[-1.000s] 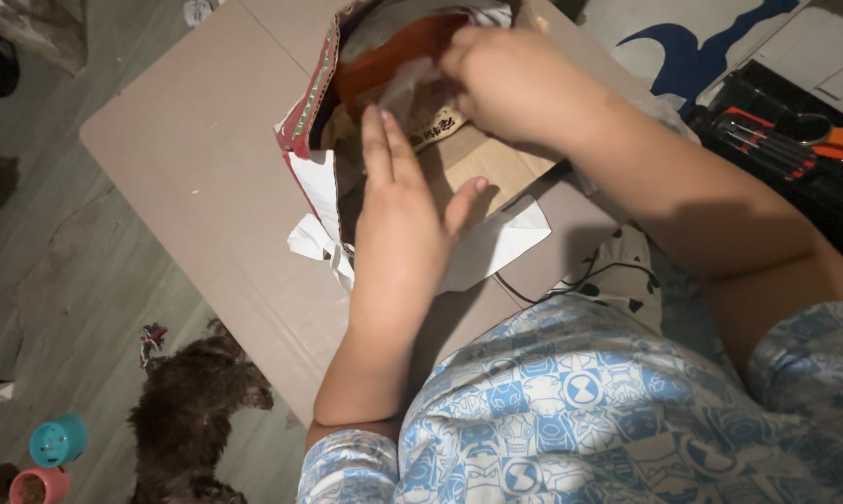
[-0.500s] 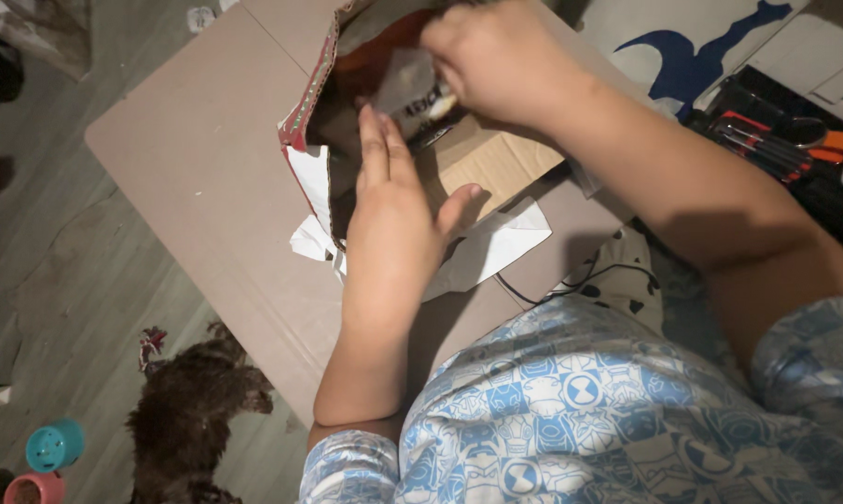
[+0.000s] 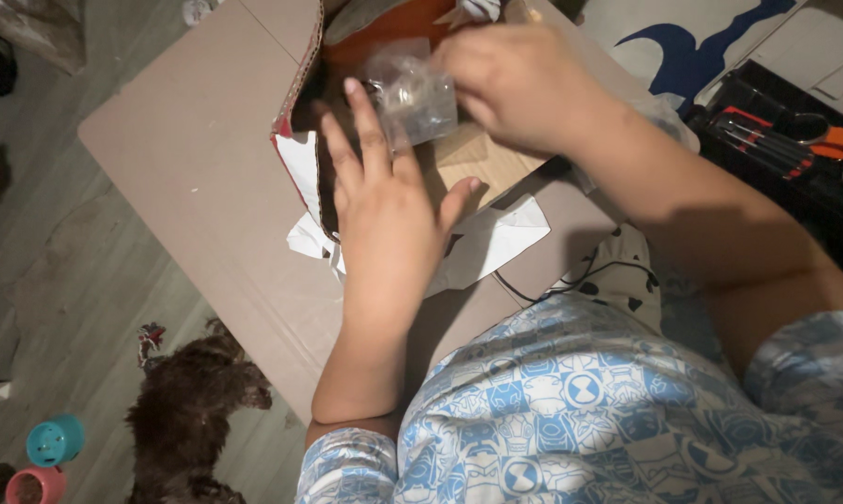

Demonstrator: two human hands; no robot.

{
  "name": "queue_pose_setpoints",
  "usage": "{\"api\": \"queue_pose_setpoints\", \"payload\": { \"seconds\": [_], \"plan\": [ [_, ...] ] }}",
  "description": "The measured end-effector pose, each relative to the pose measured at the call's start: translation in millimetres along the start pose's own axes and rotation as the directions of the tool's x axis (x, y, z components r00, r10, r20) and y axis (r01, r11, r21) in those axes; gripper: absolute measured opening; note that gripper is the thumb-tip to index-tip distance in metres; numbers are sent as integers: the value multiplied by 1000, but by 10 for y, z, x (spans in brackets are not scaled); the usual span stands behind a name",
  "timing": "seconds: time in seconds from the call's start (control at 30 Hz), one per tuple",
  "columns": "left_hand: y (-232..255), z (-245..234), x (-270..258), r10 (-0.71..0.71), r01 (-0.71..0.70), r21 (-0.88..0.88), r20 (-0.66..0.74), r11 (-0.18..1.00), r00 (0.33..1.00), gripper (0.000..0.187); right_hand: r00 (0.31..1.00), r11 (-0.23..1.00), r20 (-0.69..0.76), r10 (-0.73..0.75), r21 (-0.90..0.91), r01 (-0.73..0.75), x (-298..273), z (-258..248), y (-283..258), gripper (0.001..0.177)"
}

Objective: The person unpacks a small black accessory from a cardboard box and repeatedly attaches and detaches a clip-like component. They handle the parts with both hands, aligning and snapping them together multiple times on the table.

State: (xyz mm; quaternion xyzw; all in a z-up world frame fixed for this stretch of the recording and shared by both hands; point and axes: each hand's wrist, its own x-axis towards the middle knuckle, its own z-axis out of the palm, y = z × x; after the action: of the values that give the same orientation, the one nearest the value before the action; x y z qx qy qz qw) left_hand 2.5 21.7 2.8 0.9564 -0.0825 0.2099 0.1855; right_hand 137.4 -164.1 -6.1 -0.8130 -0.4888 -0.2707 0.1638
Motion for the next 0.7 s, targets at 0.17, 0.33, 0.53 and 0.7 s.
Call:
{"api": "queue_pose_setpoints", "payload": {
  "seconds": [0.17,0.33,0.53,0.7],
  "plan": [
    [-1,121,3,-10,5,53,103,999,995,78,999,998,10,-50,35,50,-71,-49,-33,14],
    [30,332,33,25,-32,80,93,996,995,77,994,994,79,80,62,-86,57,-243,-76,12],
    [176,491,75,22,-50,111,241,992,970,68,982,961,187,13,268,-64,415,23,-286,18],
    [243,508,118,-32,38,-9,372,999,927,67,832,990,554,-20,129,-62,878,708,-258,19]
  ]
}}
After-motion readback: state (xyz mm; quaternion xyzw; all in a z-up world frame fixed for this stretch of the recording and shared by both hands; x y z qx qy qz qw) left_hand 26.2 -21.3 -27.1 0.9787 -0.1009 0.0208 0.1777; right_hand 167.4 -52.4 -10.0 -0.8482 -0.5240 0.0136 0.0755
